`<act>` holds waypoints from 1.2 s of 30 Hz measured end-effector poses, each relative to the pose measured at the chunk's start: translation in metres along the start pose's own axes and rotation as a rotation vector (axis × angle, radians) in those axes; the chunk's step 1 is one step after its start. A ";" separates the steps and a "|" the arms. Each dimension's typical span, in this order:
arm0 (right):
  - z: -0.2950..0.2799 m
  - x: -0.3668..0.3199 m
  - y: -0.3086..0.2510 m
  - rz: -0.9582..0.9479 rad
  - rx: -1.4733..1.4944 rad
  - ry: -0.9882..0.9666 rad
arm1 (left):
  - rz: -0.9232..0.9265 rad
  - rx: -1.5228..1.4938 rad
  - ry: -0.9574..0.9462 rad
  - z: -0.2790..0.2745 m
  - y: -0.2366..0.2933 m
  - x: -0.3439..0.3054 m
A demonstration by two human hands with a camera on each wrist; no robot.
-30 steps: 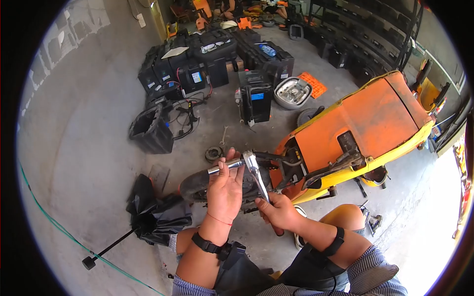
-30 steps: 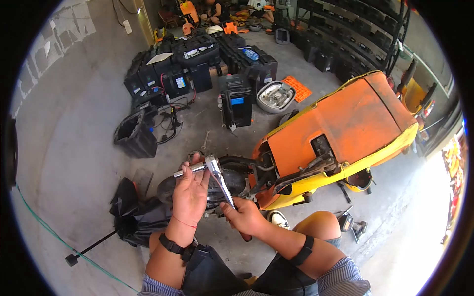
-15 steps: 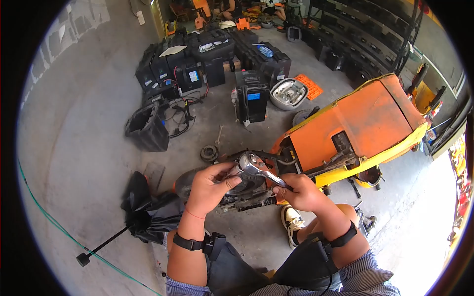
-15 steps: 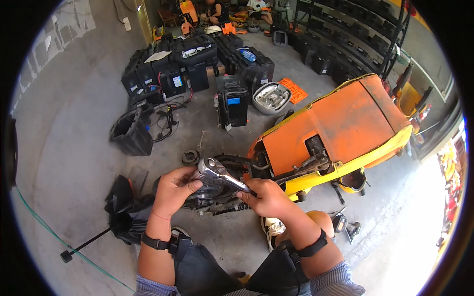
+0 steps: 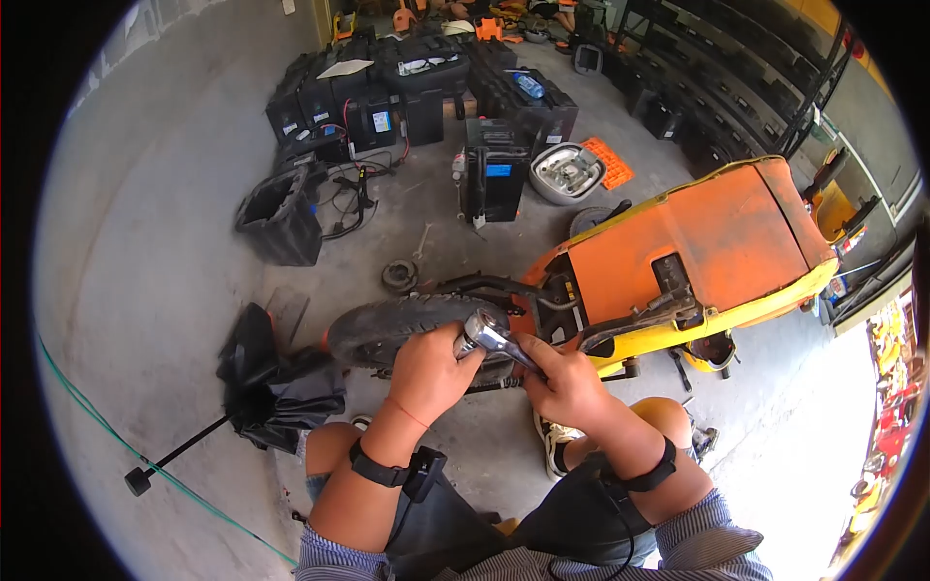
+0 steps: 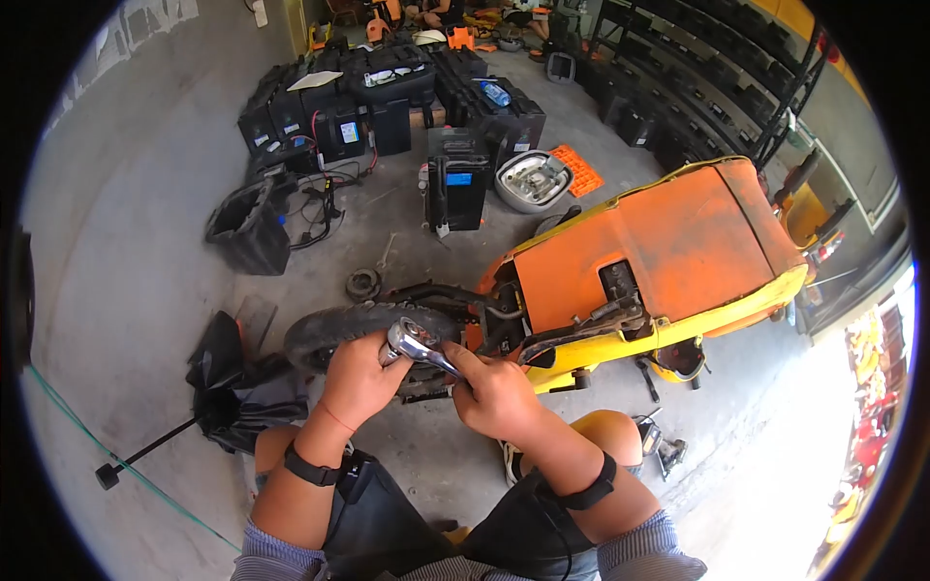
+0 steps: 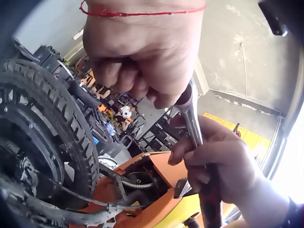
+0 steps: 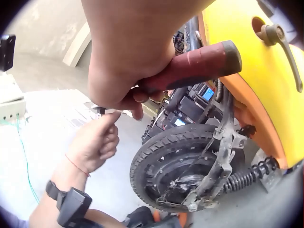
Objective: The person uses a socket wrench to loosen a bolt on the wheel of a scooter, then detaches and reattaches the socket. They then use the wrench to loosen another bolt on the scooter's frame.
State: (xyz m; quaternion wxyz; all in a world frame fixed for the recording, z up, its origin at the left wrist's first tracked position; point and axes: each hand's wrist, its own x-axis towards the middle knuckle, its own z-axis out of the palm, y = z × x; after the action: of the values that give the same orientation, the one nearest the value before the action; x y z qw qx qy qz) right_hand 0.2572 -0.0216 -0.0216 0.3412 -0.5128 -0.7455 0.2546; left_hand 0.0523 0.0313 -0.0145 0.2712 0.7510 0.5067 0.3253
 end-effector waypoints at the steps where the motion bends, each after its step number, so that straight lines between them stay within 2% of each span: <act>1: 0.001 0.000 -0.002 -0.043 -0.116 0.024 | -0.002 -0.002 0.000 0.001 0.001 -0.001; 2: 0.001 0.000 -0.003 -0.087 -0.233 0.049 | -0.003 0.013 0.040 0.001 0.002 -0.002; 7: 0.011 -0.006 -0.008 -0.087 -0.277 0.071 | 0.029 -0.002 0.097 0.008 -0.007 -0.006; 9: 0.016 -0.007 -0.005 -0.067 -0.277 0.058 | -0.024 -0.055 0.143 0.012 -0.010 -0.007; 12: 0.018 -0.005 -0.004 -0.026 -0.126 0.056 | 0.034 -0.080 0.206 0.009 -0.012 -0.004; 14: 0.005 -0.001 -0.009 -0.038 0.138 -0.043 | 0.067 -0.059 0.233 -0.001 -0.002 -0.007; 15: 0.000 0.000 -0.008 -0.036 0.136 -0.049 | 0.105 -0.037 0.261 -0.005 0.003 -0.008; 17: -0.010 0.002 -0.006 0.213 0.612 -0.228 | 0.148 0.008 0.262 -0.008 0.005 -0.010; 18: -0.012 0.007 -0.004 0.219 0.608 -0.229 | 0.196 0.059 0.259 -0.008 0.005 -0.011; 20: -0.015 0.016 0.001 0.170 0.769 -0.140 | 0.220 0.086 0.254 -0.005 0.005 -0.014; 21: -0.017 0.019 0.003 0.172 0.738 -0.047 | 0.245 0.120 0.254 -0.003 0.004 -0.015; 24: -0.030 0.029 0.008 0.098 0.993 0.326 | 0.315 0.142 0.221 0.000 0.007 -0.018; 27: -0.045 0.032 0.011 -0.014 0.884 0.622 | 0.342 0.211 0.131 0.002 0.012 -0.023; 28: -0.035 0.033 0.005 -0.003 0.878 0.622 | 0.337 0.203 0.125 0.005 0.017 -0.024; 30: 0.000 0.039 -0.011 -0.088 0.867 0.476 | 0.411 0.313 0.059 0.016 0.029 -0.026; 32: 0.022 0.035 -0.020 -0.102 0.752 0.191 | 0.385 0.363 -0.041 0.033 0.029 -0.038; 36: 0.031 0.033 -0.004 0.020 0.810 0.105 | 0.346 0.397 -0.102 0.035 0.020 -0.036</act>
State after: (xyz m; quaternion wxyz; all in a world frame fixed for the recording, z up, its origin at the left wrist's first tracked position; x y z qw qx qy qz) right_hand 0.2235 0.0067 -0.0304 0.5509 -0.3565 -0.5613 0.5043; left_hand 0.0811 -0.0119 -0.0302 0.0843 0.8804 0.4102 0.2227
